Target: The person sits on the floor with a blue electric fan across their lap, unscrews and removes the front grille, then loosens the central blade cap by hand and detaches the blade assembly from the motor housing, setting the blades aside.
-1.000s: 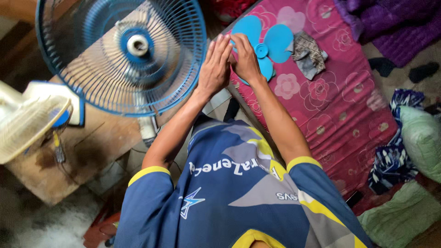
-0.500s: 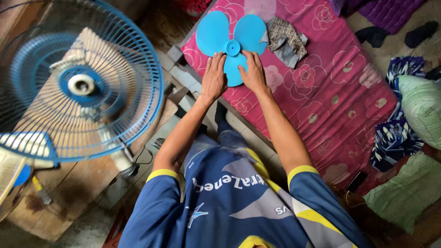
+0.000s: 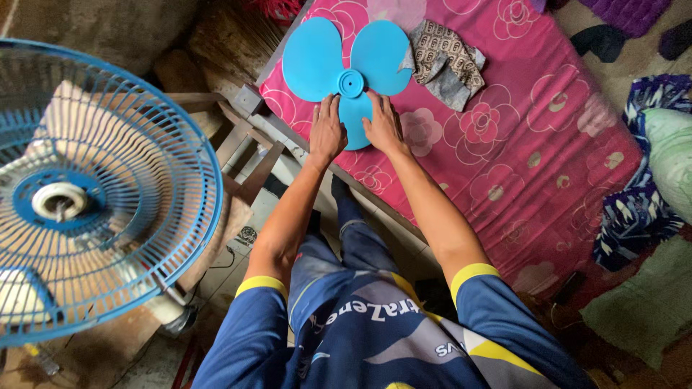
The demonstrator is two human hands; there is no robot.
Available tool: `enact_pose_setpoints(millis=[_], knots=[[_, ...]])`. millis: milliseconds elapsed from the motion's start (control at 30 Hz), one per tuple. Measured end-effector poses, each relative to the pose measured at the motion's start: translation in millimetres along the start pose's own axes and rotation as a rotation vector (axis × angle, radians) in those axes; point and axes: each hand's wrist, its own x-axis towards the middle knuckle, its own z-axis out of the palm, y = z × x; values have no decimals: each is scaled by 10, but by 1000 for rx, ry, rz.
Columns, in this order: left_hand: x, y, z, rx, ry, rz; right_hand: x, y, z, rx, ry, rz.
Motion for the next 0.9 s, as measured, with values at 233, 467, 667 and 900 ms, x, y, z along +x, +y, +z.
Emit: enact_pose_setpoints(millis=[233, 467, 667, 900], knots=[[21, -213, 234, 6, -36, -64, 101, 257, 276, -140, -48, 37], [-43, -260, 411, 77, 81, -86, 125, 478, 402, -179, -28, 87], [-38, -273, 468, 48, -52, -169, 124, 453, 444, -119, -24, 103], [24, -296, 437, 40, -29, -130, 134, 446, 429, 4, 6, 86]])
